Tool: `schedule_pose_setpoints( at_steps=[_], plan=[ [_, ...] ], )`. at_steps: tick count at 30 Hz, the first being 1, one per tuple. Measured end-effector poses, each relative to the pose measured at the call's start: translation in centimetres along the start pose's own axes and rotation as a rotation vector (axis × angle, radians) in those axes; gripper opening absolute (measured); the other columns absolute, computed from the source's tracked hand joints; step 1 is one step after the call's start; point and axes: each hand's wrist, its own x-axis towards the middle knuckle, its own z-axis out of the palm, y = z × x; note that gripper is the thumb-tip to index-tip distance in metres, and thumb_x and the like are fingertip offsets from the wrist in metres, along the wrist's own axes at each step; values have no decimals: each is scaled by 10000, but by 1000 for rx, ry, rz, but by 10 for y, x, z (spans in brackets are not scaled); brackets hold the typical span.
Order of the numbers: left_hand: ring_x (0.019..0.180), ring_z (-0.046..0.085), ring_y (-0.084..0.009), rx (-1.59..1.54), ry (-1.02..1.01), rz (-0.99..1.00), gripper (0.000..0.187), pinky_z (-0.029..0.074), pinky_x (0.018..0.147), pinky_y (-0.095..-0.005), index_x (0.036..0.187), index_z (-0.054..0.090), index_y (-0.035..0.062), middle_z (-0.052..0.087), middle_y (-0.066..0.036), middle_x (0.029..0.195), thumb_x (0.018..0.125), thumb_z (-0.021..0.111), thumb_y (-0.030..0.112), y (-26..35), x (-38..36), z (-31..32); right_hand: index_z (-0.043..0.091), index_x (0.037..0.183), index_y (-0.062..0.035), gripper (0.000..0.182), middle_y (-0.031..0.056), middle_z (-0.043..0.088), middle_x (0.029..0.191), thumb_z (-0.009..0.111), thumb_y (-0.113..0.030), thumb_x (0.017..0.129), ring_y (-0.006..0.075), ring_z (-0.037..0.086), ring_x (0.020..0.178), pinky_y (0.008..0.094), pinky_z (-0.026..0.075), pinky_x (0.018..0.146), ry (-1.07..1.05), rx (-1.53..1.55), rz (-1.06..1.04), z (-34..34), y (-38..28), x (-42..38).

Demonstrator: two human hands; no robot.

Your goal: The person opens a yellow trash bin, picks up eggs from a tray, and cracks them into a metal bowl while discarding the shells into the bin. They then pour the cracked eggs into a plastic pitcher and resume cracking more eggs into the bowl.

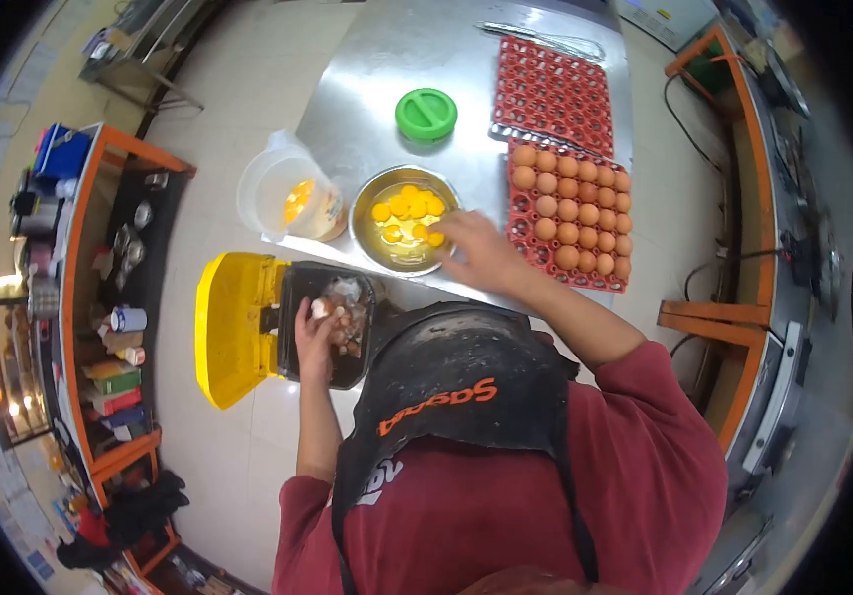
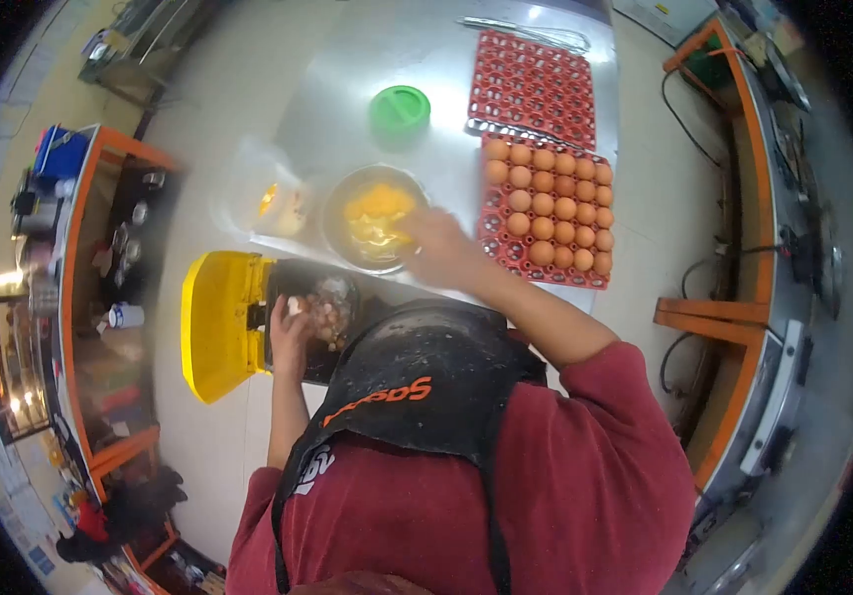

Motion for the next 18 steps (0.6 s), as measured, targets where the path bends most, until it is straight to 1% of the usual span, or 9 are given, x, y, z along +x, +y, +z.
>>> schedule_pose_setpoints(
  at_steps=[1, 2, 4, 7, 10, 12, 13, 16, 18],
  plan=[
    [1248, 586, -305, 133, 55, -51, 996, 500, 1017, -395, 1621, 135, 63, 508, -238, 1451, 858, 772, 115, -4, -3, -6, 670, 1198, -73, 367, 168, 633, 1141, 694, -219, 862, 362, 586, 1092, 458, 437, 989, 57, -120, 59, -17, 15, -11],
    [1339, 514, -368, 449, 34, -21, 1122, 460, 1070, -430, 1629, 29, 69, 428, -276, 1513, 831, 804, 210, -51, 21, -46, 675, 1180, -78, 357, 163, 632, 1112, 684, -175, 837, 357, 584, 1062, 460, 442, 957, 111, -238, 115, -35, 30, -24],
    [1243, 598, -378, 1189, 338, -44, 929, 480, 1037, -454, 1577, 276, 32, 561, -262, 1389, 843, 780, 298, -74, 19, -47, 679, 1078, -61, 273, 140, 619, 1043, 635, -147, 823, 345, 580, 1001, 471, 447, 868, 139, -452, 199, -70, 46, -43],
    [1102, 676, -353, 1056, -40, -88, 598, 522, 951, -437, 1347, 574, -4, 687, -231, 1182, 884, 730, 341, -28, 14, -23, 649, 1135, -62, 309, 134, 604, 1076, 619, -153, 840, 332, 559, 1043, 465, 440, 857, -7, -613, 267, -90, 66, -76],
    [938, 717, -317, 1103, -423, -173, 410, 543, 847, -418, 1064, 686, -34, 735, -191, 969, 909, 708, 345, 48, 2, 46, 606, 1135, -65, 293, 135, 590, 1090, 603, -150, 855, 331, 544, 1060, 467, 435, 860, 42, -722, 172, -71, 93, -89],
    [863, 714, -311, 1175, -560, -7, 390, 543, 791, -403, 1039, 679, -40, 725, -199, 917, 919, 702, 331, 97, -14, 104, 578, 1125, -69, 271, 136, 590, 1082, 591, -149, 866, 340, 545, 1048, 469, 435, 853, 39, -642, 224, -68, 100, -83],
    [845, 708, -313, 1139, -611, 107, 379, 541, 776, -408, 1025, 679, -38, 719, -194, 901, 922, 698, 326, 110, -13, 128, 564, 1120, -71, 261, 136, 589, 1078, 585, -149, 872, 344, 545, 1043, 470, 435, 850, 42, -600, 252, -66, 101, -79],
    [826, 684, -339, 1063, -717, 453, 339, 534, 769, -428, 1008, 677, -27, 700, -191, 875, 914, 699, 298, 115, 16, 203, 543, 1077, -67, 249, 141, 586, 1075, 618, -173, 864, 356, 541, 1038, 470, 435, 848, 26, -552, 262, -72, 105, -78],
    [891, 666, -369, 1086, -728, 680, 329, 531, 807, -447, 1050, 662, -14, 673, -199, 931, 888, 712, 269, 113, 31, 257, 543, 1123, -61, 317, 137, 586, 1081, 646, -192, 853, 363, 536, 1040, 483, 429, 850, 119, -461, 237, -88, 90, -85]
  ],
)
